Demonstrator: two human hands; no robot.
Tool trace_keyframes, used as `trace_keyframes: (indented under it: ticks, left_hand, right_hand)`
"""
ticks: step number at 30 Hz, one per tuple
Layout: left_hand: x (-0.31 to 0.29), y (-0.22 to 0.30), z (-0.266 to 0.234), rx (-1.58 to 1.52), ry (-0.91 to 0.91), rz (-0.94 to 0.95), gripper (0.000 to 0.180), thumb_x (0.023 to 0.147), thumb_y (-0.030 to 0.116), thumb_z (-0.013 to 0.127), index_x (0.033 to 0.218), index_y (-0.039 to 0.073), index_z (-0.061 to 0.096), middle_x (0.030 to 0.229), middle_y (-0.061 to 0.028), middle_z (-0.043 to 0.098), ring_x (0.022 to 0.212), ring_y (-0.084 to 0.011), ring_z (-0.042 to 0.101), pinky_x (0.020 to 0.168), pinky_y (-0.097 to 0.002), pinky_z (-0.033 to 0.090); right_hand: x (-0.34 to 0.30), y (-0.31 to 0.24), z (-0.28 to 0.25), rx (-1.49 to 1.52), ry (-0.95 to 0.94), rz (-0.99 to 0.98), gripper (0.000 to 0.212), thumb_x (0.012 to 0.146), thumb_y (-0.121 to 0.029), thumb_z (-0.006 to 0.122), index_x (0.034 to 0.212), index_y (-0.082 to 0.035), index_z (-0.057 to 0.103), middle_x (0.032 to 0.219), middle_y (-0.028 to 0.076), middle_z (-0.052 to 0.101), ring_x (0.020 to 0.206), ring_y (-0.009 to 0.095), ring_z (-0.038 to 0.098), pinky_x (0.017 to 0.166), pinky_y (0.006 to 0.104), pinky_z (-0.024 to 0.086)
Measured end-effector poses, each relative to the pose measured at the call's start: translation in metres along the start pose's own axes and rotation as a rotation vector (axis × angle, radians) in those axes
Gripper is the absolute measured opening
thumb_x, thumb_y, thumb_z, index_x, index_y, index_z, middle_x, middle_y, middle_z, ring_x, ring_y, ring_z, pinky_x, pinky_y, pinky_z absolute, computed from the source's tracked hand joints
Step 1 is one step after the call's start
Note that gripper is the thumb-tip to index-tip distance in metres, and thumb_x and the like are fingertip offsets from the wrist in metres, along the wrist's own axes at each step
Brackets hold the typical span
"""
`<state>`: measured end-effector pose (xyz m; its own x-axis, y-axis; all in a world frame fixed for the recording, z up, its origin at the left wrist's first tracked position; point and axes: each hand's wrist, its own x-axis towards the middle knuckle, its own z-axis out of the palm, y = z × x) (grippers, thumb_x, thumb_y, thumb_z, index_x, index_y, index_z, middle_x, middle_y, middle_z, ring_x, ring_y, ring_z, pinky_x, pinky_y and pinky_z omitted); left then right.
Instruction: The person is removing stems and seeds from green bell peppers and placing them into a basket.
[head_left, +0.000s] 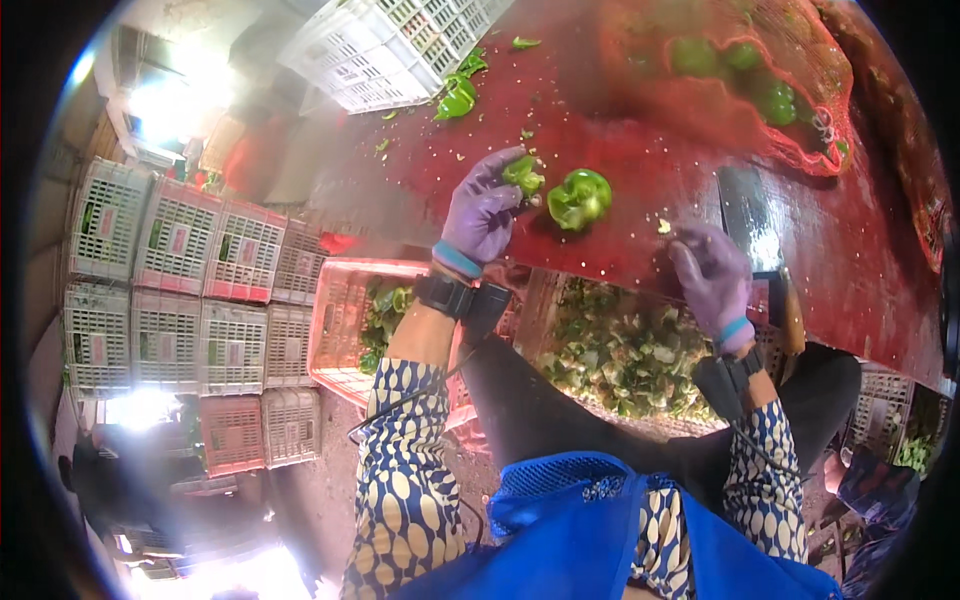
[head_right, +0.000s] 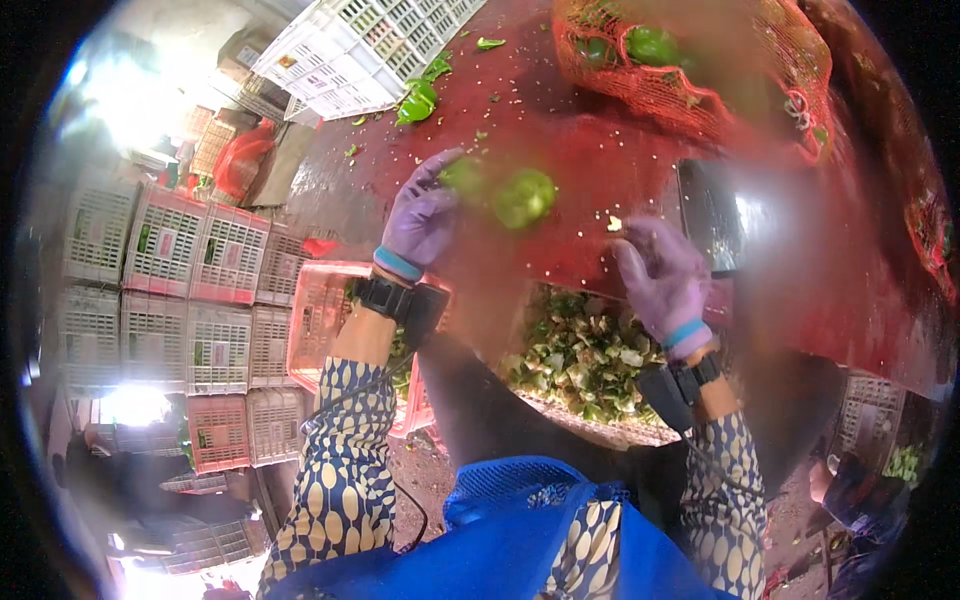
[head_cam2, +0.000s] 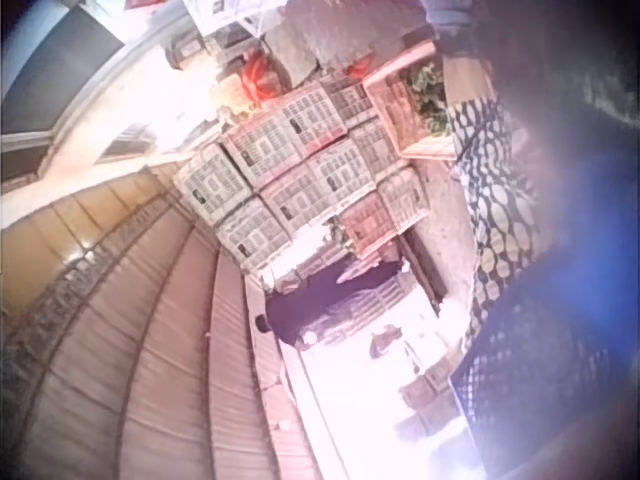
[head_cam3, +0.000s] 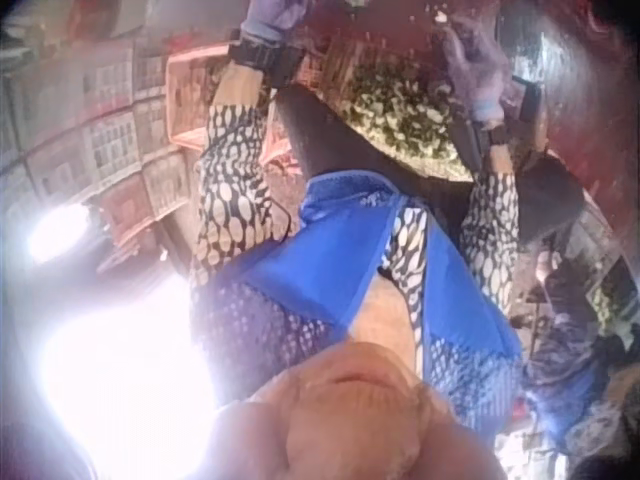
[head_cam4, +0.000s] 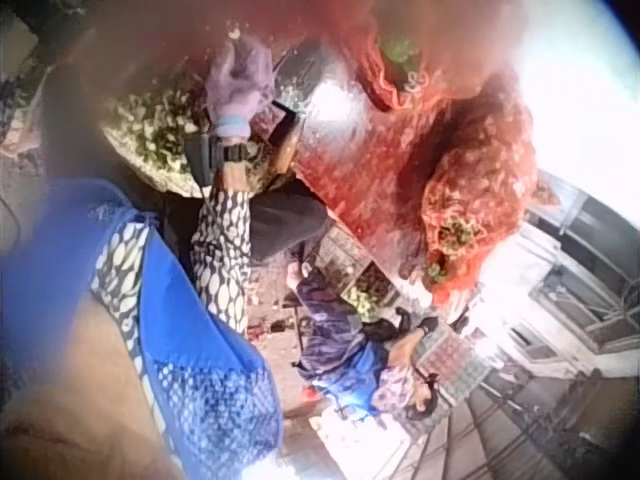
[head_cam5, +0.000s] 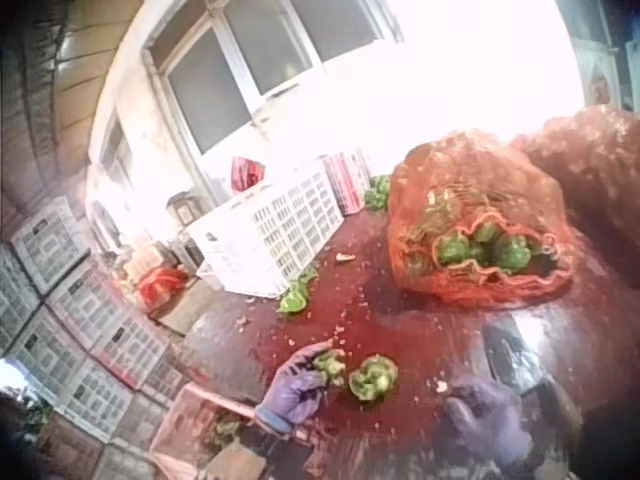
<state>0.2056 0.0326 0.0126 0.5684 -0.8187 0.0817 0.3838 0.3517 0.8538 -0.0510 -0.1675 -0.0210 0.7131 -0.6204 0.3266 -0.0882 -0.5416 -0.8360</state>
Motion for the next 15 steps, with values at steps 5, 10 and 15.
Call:
trace_keyframes:
  ticks: [5,10,15]
  left_hand:
    - [-0.026,-0.018,-0.005,-0.160,0.031,-0.093,0.056,0.083,-0.007,0.054,0.137,-0.001,0.046,0.132,-0.0204,0.056,0.109,-0.0311,0.063,0.092,-0.0413,0.056]
    - [-0.048,-0.012,0.008,-0.215,0.051,-0.083,0.060,0.082,-0.005,0.054,0.141,-0.001,0.042,0.137,-0.0222,0.052,0.111,-0.0322,0.062,0.089,-0.0406,0.055]
    - [-0.106,0.018,0.009,0.030,0.245,-0.029,0.061,0.083,0.002,0.059,0.141,0.000,0.043,0.138,-0.0223,0.050,0.111,-0.0324,0.061,0.088,-0.0390,0.054]
  right_hand:
    - [0.027,-0.052,0.022,-0.099,-0.094,-0.499,0.052,0.077,-0.018,0.074,0.126,-0.012,0.057,0.131,0.014,0.054,0.122,0.035,0.052,0.097,0.0424,0.048]
    - [0.053,-0.029,0.076,-0.347,-0.213,-0.424,0.061,0.072,-0.019,0.076,0.128,-0.012,0.054,0.137,0.014,0.049,0.125,0.039,0.048,0.104,0.0475,0.043]
    - [0.069,0.004,0.074,0.263,-0.115,-0.074,0.066,0.071,-0.010,0.077,0.131,-0.002,0.051,0.128,0.014,0.056,0.114,0.029,0.057,0.099,0.0401,0.048]
